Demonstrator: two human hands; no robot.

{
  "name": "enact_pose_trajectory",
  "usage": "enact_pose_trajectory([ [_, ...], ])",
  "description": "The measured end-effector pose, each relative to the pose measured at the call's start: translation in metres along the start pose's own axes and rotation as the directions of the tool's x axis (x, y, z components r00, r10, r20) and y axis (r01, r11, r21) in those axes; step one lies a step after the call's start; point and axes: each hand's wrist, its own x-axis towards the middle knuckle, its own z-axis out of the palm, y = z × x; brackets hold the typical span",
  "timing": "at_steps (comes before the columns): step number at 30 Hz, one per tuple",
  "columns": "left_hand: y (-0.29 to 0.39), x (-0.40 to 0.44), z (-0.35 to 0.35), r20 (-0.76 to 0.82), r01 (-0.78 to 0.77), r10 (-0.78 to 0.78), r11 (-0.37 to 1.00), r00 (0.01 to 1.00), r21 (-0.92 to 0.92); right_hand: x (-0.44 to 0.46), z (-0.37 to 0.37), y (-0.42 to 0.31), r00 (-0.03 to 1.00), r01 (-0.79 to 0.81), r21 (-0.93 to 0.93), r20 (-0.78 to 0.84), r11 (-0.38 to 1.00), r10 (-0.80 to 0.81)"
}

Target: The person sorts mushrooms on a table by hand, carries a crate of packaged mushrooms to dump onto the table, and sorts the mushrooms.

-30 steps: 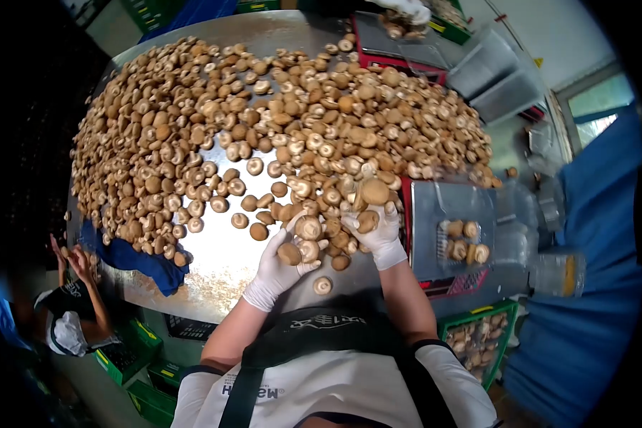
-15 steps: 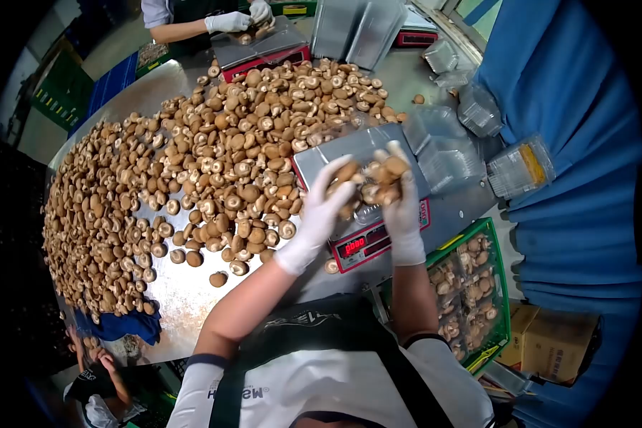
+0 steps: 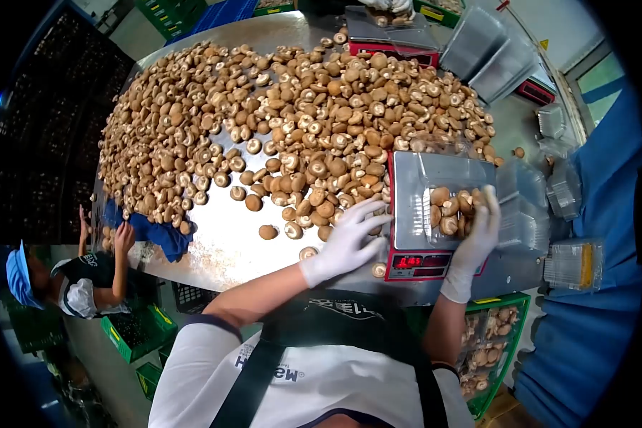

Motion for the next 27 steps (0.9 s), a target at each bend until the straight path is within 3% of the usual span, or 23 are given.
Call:
enact_pose_trajectory([
  [3, -0.026, -0.080, -0.022, 0.029, 0.264, -0.263, 0.964, 0.964, -0.024, -0.024, 0.063, 0.007, 0.946, 0.082, -0.024, 0.315, 0.996, -0.070],
  [4, -0.027, -0.098, -0.029, 0.031, 0.334, -0.332, 0.937, 0.943, -0.100, -0.032, 0.087, 0.015, 0.891, 0.202, -0.009, 0.418, 0.979, -0.180],
  [5, -0.025, -0.116, -0.033, 0.019, 0.434, -0.436, 0.889, 0.900, -0.144, -0.040, 0.113, 0.020, 0.877, 0.120, -0.026, 0.470, 0.992, -0.094],
  [7, -0.027, -0.140, -0.037, -0.035, 0.476, -0.494, 0.852, 0.869, -0.219, -0.044, 0.162, 0.033, 0.816, -0.181, -0.070, 0.546, 0.981, 0.190],
  [8, -0.031, -0.148, -0.038, -0.055, 0.497, -0.520, 0.838, 0.852, -0.227, -0.044, 0.189, 0.060, 0.863, -0.003, -0.113, 0.502, 0.994, 0.060],
  [9, -0.032, -0.150, -0.040, -0.045, 0.531, -0.563, 0.800, 0.825, -0.279, -0.038, 0.210, 0.068, 0.874, 0.017, -0.201, 0.480, 0.979, 0.083],
  [10, -0.032, -0.151, -0.042, -0.031, 0.564, -0.605, 0.758, 0.795, -0.328, -0.030, 0.229, 0.066, 0.901, 0.180, -0.325, 0.434, 0.929, -0.022],
  [12, -0.033, -0.149, -0.048, -0.014, 0.605, -0.667, 0.685, 0.745, -0.405, -0.018, 0.257, 0.063, 0.898, 0.305, -0.498, 0.434, 0.812, -0.072],
  [15, -0.041, -0.137, -0.056, -0.018, 0.611, -0.707, 0.624, 0.707, -0.487, -0.008, 0.271, 0.078, 0.852, 0.340, -0.495, 0.522, 0.800, -0.040],
  [18, -0.052, -0.109, -0.064, 0.044, 0.501, -0.743, 0.405, 0.668, -0.764, -0.020, 0.263, 0.081, 0.884, 0.222, -0.195, 0.454, 0.955, -0.113],
  [19, -0.064, -0.103, -0.061, 0.036, 0.466, -0.747, 0.374, 0.663, -0.802, -0.026, 0.257, 0.079, 0.894, 0.256, -0.156, 0.414, 0.954, -0.172],
  [20, -0.079, -0.096, -0.061, 0.020, 0.458, -0.713, 0.430, 0.701, -0.778, -0.030, 0.254, 0.087, 0.915, 0.199, -0.176, 0.386, 0.964, -0.118],
  [22, -0.082, -0.066, -0.063, 0.000, 0.419, -0.719, 0.404, 0.695, -0.813, -0.027, 0.248, 0.089, 0.929, 0.046, -0.184, 0.369, 0.982, 0.026],
  [23, -0.084, -0.054, -0.066, 0.025, 0.442, -0.712, 0.408, 0.702, -0.799, -0.023, 0.251, 0.106, 0.926, 0.149, -0.326, 0.377, 0.933, -0.016],
  [27, -0.085, -0.030, -0.071, 0.081, 0.472, -0.671, 0.425, 0.737, -0.772, -0.012, 0.270, 0.084, 0.887, 0.281, -0.629, 0.458, 0.725, 0.054],
])
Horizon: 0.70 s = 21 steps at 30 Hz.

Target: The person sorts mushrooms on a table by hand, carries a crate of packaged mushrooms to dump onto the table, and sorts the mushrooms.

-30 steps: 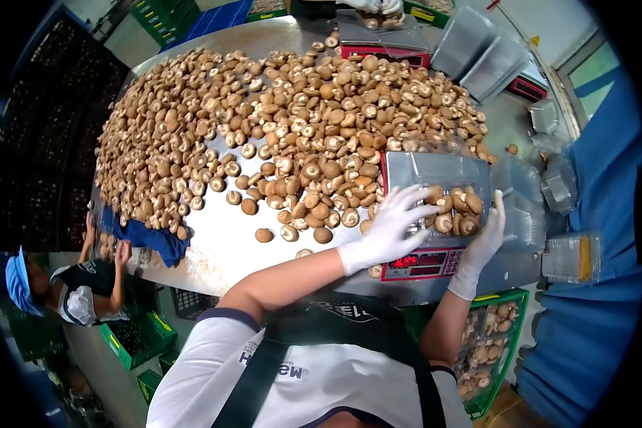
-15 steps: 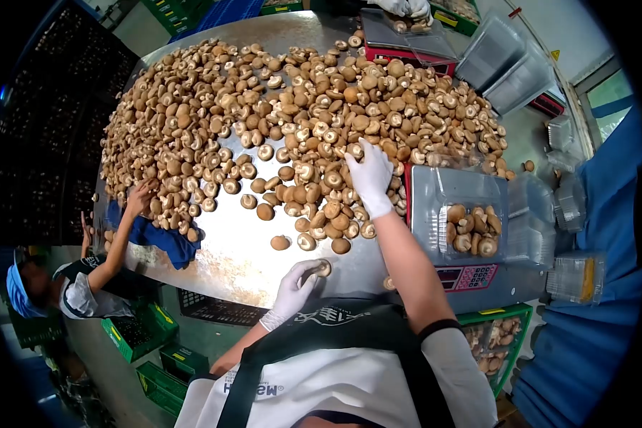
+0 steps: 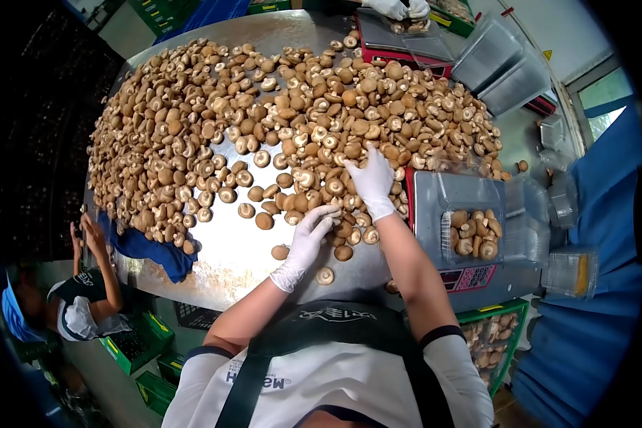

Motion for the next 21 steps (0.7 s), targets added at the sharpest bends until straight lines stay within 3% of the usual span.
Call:
enact_pose_trajectory([
  [3, 0.002, -0.005, -0.004, -0.006, 0.011, -0.011, 1.000, 1.000, 0.015, 0.016, 0.004, -0.008, 0.993, -0.056, -0.052, 0.106, 0.997, 0.061],
  [7, -0.008, -0.019, -0.019, -0.103, 0.087, -0.088, 0.996, 0.991, -0.014, 0.023, -0.003, -0.012, 0.995, -0.024, 0.024, 0.096, 0.999, 0.022],
  [11, -0.032, -0.020, -0.036, -0.145, -0.001, -0.023, 0.986, 0.989, -0.168, 0.019, 0.001, -0.010, 0.982, 0.174, 0.244, 0.027, 0.954, -0.186],
  [12, -0.032, -0.018, -0.038, -0.149, -0.005, -0.026, 0.979, 0.989, -0.204, 0.013, -0.002, -0.015, 0.989, 0.079, 0.327, 0.093, 0.942, -0.115],
  [17, 0.006, -0.019, -0.034, -0.154, -0.063, 0.026, 0.969, 0.988, -0.238, -0.045, -0.021, -0.044, 0.920, 0.360, 0.685, -0.147, 0.633, -0.364],
  [19, 0.014, -0.021, -0.034, -0.148, -0.094, 0.058, 0.964, 0.987, -0.247, -0.078, -0.034, -0.056, 0.914, 0.355, 0.685, -0.110, 0.636, -0.391],
  [21, 0.018, -0.022, -0.034, -0.084, -0.146, 0.129, 0.958, 0.988, -0.247, -0.104, -0.044, -0.063, 0.845, 0.448, 0.672, -0.104, 0.590, -0.524],
])
